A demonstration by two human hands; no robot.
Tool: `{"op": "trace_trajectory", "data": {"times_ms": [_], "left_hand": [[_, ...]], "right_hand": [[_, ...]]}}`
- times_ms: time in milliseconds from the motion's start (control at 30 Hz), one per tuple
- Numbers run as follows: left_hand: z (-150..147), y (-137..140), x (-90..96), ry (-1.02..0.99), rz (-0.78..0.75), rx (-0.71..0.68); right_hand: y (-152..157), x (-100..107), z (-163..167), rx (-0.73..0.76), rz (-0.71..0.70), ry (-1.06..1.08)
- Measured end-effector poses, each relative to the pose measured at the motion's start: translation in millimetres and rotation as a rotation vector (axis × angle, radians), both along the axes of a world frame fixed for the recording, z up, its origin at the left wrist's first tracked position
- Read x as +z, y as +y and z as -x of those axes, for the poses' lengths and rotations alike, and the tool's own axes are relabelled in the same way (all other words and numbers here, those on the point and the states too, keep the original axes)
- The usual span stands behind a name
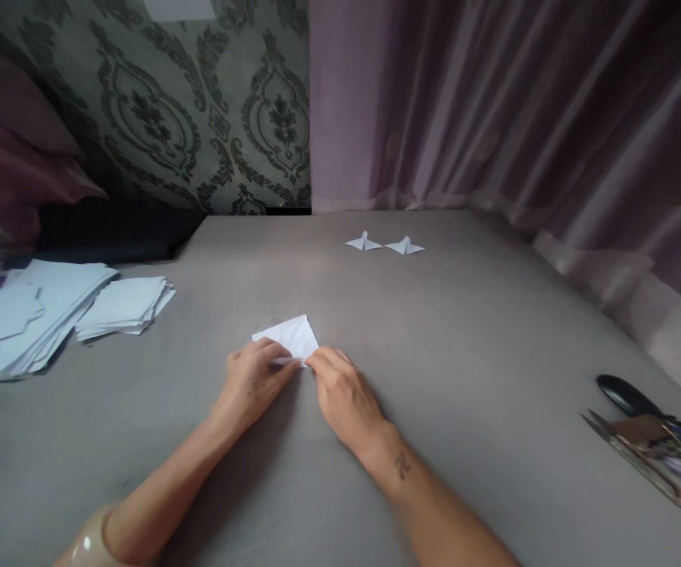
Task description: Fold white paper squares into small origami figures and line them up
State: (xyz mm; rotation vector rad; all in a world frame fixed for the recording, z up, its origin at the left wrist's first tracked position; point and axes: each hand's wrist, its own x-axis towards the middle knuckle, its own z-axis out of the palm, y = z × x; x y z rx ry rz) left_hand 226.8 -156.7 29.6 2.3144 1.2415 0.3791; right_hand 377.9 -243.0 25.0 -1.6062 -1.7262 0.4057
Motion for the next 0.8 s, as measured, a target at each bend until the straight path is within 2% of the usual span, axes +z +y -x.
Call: {"op": "trace_trajectory", "data": {"times_ms": [267,433,633,800], "left_hand": [[13,8,0.2,-0.129,0.068,-0.099],[23,17,1.0,-0.131,0.074,-0.189],[28,22,-0.7,-0.06,0.015,-0.295],[25,21,-2.0,-0.039,-0.09,-0.285]], "right_hand": [[-3,2,4,0.002,0.05,-0.159],[-5,6,6,0.01,0.083,-0.199],[-7,7,8,0.007,0.08,-0.232],[-8,6,9,0.013,0.078,-0.248]]}}
